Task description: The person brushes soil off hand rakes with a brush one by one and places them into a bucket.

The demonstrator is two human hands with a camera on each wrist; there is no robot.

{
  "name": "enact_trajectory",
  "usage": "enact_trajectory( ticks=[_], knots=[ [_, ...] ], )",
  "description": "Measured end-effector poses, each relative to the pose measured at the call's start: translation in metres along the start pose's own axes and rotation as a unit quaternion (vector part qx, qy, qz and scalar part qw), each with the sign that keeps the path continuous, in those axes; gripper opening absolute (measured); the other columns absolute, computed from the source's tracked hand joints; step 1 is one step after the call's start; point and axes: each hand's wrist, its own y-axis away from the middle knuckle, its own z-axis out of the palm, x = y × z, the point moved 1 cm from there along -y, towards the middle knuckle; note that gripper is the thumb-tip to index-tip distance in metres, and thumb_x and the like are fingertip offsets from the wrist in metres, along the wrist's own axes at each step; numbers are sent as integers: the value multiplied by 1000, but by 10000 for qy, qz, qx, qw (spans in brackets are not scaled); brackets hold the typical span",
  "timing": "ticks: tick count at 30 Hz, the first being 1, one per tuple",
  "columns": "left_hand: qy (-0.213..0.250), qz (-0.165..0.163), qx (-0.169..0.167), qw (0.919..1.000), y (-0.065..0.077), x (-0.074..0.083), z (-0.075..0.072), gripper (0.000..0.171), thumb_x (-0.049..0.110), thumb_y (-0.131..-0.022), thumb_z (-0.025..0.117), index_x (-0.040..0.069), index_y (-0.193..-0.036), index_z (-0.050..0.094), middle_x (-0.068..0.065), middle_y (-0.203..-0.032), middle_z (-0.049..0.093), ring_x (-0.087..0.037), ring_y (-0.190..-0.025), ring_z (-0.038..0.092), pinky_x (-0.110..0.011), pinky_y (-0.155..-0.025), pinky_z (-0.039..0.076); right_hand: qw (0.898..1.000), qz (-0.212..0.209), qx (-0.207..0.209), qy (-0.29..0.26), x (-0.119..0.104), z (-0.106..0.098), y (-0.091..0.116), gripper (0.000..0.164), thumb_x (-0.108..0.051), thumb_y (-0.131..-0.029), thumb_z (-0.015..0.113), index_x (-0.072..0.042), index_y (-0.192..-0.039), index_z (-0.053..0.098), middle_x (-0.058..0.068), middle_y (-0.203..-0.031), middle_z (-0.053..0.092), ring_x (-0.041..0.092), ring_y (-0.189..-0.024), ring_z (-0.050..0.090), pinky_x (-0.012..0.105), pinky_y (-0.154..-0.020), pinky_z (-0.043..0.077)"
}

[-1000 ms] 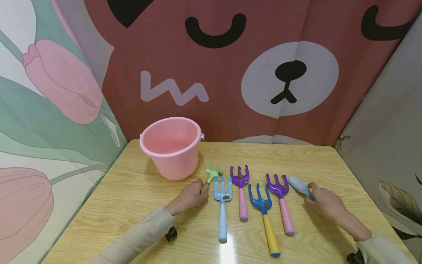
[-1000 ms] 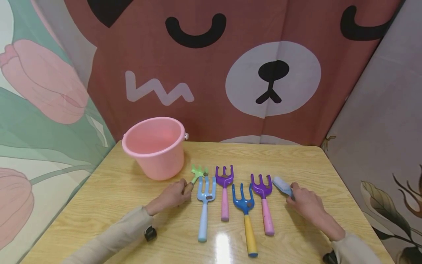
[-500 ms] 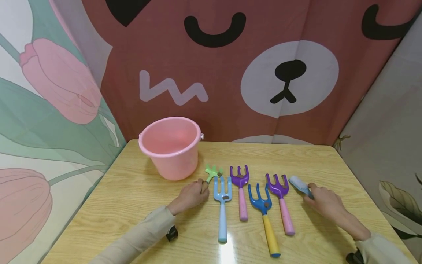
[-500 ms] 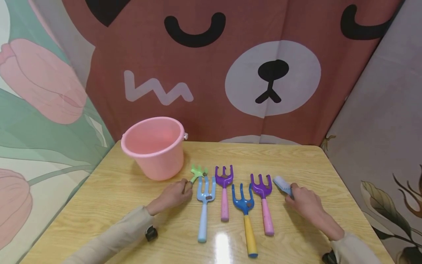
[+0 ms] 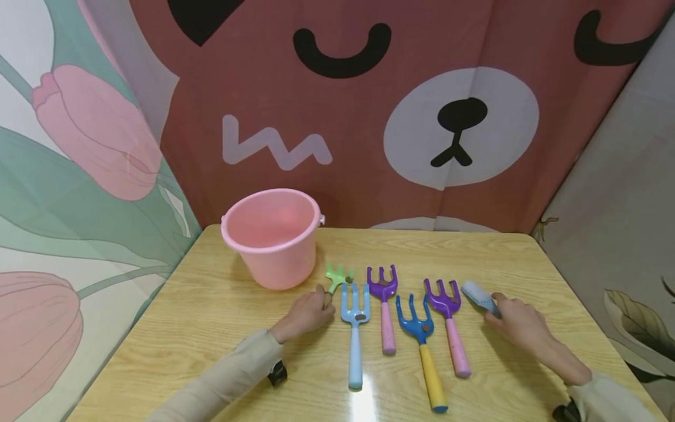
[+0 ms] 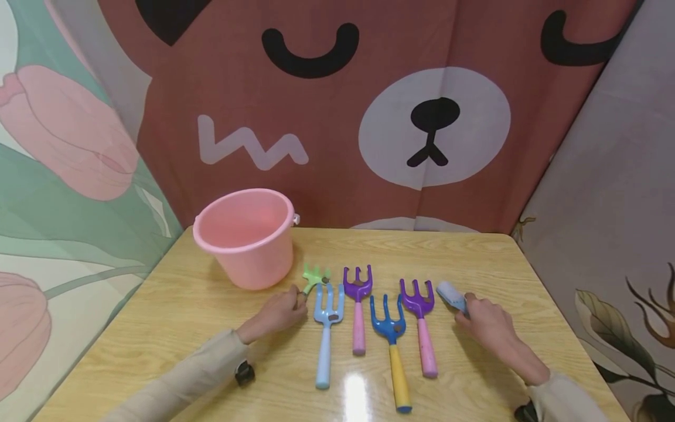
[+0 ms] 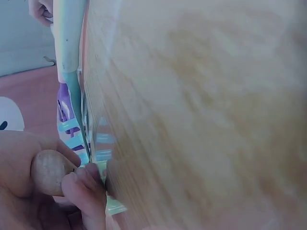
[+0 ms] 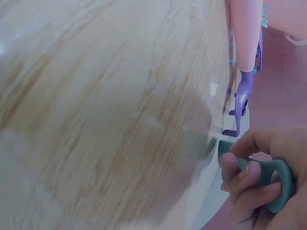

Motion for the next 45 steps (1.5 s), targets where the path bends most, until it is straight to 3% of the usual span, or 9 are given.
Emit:
enact_trajectory(
  ticks=[2,6,9,12,16,25,33,40,45],
  knots=[
    [15,-3,44,10000,0,-1,1,26,11,-93,55,11,-69,45,-21,-100,55,-17,-60,43,-32,-55,36,10000,-19,9,-17,-1,0,0,48,-14,-87,65,20,-118,53,9,-67,52,19,-53,41,31,-42,28],
    [136,-48,88,9999,1,-4,0,28,12,-95,54,12,-69,44,-31,-114,54,-16,-58,41,-30,-53,35,10000,-63,25,-45,-1,1,1,48,-14,-88,65,21,-118,52,4,-63,45,18,-51,39,30,-42,28],
    [261,-102,97,9996,1,-5,-2,29,14,-96,54,13,-69,43,-26,-110,54,-14,-58,41,-28,-51,35,9999,-77,45,-54,0,0,1,47,-14,-89,64,21,-118,52,2,-60,39,17,-51,38,30,-43,28],
    [326,-20,182,9993,0,-5,-4,28,12,-95,55,12,-69,43,-14,-94,50,-14,-60,43,-27,-50,37,9999,-87,39,-63,-1,-2,0,47,-14,-91,64,21,-119,51,3,-62,40,17,-51,38,30,-43,28],
    [417,95,298,9986,-1,-3,-6,29,7,-94,55,11,-68,43,-9,-87,45,-14,-62,42,-26,-51,37,9998,-146,74,-82,-3,-4,-1,47,-13,-92,65,20,-122,49,4,-65,44,17,-52,39,30,-43,28],
    [411,125,413,9982,-1,0,-9,29,6,-97,52,11,-71,40,-11,-91,46,-12,-59,40,-24,-49,35,9989,-298,298,-203,-7,-8,-6,48,-9,-92,66,16,-127,45,4,-64,46,17,-51,40,31,-43,28],
    [537,144,544,9970,0,5,-14,29,4,-96,50,11,-72,36,-7,-88,48,-10,-57,39,-23,-48,34,9971,-485,360,-472,-13,-10,-9,46,-5,-93,64,16,-127,43,12,-69,57,16,-49,43,30,-41,33],
    [541,322,592,9963,0,4,-13,27,-1,-94,52,9,-71,41,-13,-98,53,-11,-60,42,-22,-49,36,9940,-448,82,-996,-19,-9,-10,46,-4,-99,57,13,-134,34,4,-65,51,12,-47,50,26,-40,40],
    [521,308,588,9964,-1,3,-11,26,-2,-92,53,9,-70,43,-11,-93,50,-12,-62,44,-22,-48,38,9911,-440,-30,-1254,-23,-9,-11,45,-4,-100,54,10,-136,32,3,-67,54,11,-46,51,24,-39,42]
  ],
)
